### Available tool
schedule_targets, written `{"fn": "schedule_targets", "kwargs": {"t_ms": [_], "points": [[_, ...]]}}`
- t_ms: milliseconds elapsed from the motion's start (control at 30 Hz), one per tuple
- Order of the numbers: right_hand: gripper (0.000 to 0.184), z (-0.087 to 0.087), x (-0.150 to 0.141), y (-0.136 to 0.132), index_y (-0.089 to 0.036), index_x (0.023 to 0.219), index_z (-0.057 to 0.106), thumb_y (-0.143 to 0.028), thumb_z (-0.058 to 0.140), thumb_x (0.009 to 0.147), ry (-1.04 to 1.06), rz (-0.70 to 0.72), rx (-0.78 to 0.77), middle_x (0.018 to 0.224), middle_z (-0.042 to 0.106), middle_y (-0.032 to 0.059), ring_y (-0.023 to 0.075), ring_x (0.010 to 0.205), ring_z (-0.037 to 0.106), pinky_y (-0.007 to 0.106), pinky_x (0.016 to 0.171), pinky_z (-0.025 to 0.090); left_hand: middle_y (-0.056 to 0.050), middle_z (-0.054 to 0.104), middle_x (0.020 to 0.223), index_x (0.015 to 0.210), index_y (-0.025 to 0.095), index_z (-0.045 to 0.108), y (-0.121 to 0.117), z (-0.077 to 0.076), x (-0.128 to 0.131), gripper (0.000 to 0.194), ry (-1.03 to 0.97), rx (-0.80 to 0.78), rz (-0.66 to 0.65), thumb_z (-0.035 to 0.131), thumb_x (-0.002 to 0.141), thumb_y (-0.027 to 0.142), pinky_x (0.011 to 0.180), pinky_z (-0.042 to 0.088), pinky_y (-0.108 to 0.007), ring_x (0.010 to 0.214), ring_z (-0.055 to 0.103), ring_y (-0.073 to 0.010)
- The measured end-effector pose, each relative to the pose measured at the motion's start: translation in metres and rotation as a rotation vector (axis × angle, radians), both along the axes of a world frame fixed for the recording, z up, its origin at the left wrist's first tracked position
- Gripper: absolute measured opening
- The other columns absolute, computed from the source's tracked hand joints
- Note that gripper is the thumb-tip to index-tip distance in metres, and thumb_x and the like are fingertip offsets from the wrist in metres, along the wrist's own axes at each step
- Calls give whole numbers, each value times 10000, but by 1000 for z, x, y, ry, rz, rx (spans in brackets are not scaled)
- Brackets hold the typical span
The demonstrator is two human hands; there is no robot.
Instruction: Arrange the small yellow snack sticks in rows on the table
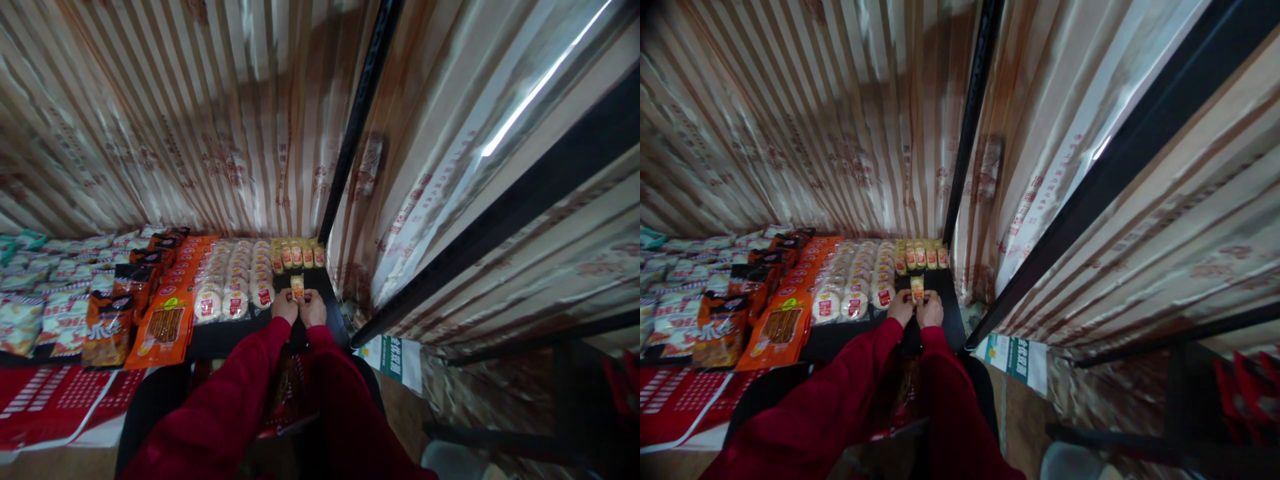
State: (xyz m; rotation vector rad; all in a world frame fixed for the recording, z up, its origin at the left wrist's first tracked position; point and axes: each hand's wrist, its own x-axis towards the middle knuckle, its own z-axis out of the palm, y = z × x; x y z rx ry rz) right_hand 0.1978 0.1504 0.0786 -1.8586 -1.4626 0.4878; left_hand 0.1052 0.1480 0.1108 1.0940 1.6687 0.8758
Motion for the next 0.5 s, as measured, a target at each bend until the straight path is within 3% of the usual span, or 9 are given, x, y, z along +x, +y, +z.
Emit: {"fn": "schedule_targets", "kwargs": {"t_ms": [133, 400, 500], "points": [[127, -3, -1, 11, -185, 841, 567, -241, 537, 730, -18, 1, 24, 815, 635, 59, 168, 762, 592, 250, 647, 431, -54, 676, 927, 990, 195, 587, 6, 5, 1, 264, 12, -7, 3, 554, 737, 128, 687, 490, -224, 833, 624, -150], [113, -9, -2, 36, -178, 825, 568, -222, 541, 724, 10, -41, 20, 812, 637, 65, 167, 720, 599, 252, 641, 437, -93, 666, 1032, 972, 165, 619, 13, 29, 2, 229, 140, -2, -20, 515, 768, 160, 839, 453, -277, 974, 595, -193], [130, -11, -2, 45, -172, 835, 571, -219, 541, 718, 8, -47, 27, 799, 639, 64, 172, 732, 594, 257, 653, 435, -89, 674, 1019, 967, 178, 634, 18, 30, 3, 226, 155, 17, -8, 525, 769, 188, 859, 442, -278, 995, 589, -203]]}}
